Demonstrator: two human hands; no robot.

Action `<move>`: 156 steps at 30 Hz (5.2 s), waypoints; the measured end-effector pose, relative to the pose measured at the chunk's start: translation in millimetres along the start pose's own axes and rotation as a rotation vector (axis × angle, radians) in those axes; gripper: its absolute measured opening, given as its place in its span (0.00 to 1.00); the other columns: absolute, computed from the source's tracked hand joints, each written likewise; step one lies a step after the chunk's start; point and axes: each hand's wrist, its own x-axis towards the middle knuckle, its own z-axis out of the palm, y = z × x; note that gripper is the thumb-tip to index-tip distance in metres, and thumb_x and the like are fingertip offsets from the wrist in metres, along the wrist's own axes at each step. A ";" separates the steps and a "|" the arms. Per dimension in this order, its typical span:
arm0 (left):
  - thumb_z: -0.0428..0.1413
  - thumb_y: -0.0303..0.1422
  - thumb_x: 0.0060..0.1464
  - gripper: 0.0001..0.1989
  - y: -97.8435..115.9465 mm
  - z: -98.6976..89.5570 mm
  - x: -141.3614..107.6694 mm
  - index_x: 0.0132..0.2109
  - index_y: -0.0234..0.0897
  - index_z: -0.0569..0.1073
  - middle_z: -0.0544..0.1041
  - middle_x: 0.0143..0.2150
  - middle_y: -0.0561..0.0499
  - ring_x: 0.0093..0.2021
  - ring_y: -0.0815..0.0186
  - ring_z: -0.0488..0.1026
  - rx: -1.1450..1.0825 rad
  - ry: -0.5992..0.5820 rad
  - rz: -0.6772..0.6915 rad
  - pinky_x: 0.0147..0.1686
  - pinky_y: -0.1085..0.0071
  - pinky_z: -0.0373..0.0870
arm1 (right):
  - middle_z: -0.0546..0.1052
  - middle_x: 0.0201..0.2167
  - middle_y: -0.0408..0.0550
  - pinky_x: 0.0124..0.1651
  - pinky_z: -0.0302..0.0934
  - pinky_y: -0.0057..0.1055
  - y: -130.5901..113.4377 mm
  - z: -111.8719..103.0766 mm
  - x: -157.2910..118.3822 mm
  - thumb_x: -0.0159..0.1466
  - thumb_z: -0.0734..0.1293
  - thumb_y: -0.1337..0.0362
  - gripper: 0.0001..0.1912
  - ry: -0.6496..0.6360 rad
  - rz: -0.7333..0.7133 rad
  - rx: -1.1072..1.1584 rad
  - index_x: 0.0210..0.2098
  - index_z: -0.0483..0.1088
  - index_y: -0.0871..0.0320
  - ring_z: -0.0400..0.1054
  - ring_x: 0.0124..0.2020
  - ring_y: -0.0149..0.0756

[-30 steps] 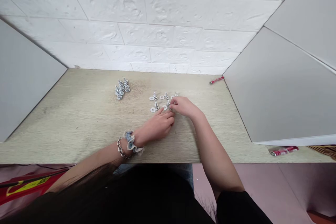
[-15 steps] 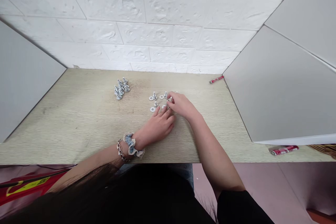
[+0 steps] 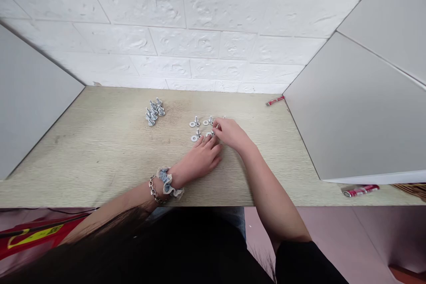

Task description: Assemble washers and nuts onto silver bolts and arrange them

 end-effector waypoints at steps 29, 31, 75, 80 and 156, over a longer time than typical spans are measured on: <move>0.44 0.32 0.58 0.13 -95.4 -63.0 -2.5 0.42 0.32 0.70 0.71 0.42 0.41 0.41 0.60 0.68 0.026 0.510 -0.647 0.40 0.65 0.65 | 0.70 0.25 0.43 0.32 0.54 0.29 -6.3 -0.5 -4.4 0.62 0.55 0.55 0.18 0.014 0.030 0.091 0.48 0.61 0.55 0.63 0.28 0.34; 0.43 0.30 0.57 0.13 -108.7 -60.8 -6.2 0.41 0.31 0.71 0.71 0.42 0.39 0.44 0.56 0.67 0.098 0.399 -0.740 0.45 0.61 0.63 | 0.69 0.25 0.43 0.32 0.55 0.29 -6.5 -0.3 -4.5 0.62 0.55 0.55 0.17 0.012 0.031 0.083 0.48 0.61 0.55 0.63 0.27 0.34; 0.53 0.37 0.52 0.11 -64.9 -51.7 9.3 0.38 0.35 0.74 0.74 0.29 0.52 0.30 0.70 0.68 -0.901 0.534 -0.370 0.31 0.73 0.65 | 0.61 0.17 0.39 0.20 0.48 0.25 -18.1 6.8 -1.3 0.61 0.52 0.44 0.23 0.065 0.087 0.772 0.28 0.62 0.57 0.53 0.17 0.26; 0.52 0.36 0.53 0.10 -59.6 -45.6 10.1 0.39 0.35 0.73 0.75 0.33 0.50 0.33 0.70 0.70 -0.974 0.447 -0.290 0.35 0.72 0.67 | 0.61 0.16 0.38 0.18 0.47 0.24 -32.2 15.3 -5.7 0.60 0.53 0.42 0.24 -0.064 0.094 0.959 0.27 0.60 0.58 0.52 0.15 0.24; 0.44 0.42 0.57 0.18 -42.2 -46.4 10.4 0.26 0.35 0.64 0.63 0.23 0.56 0.25 0.72 0.60 -1.047 0.225 -0.336 0.28 0.74 0.57 | 0.63 0.17 0.42 0.27 0.50 0.28 -32.8 11.3 -12.3 0.63 0.51 0.46 0.26 0.215 -0.023 0.431 0.18 0.59 0.59 0.58 0.22 0.30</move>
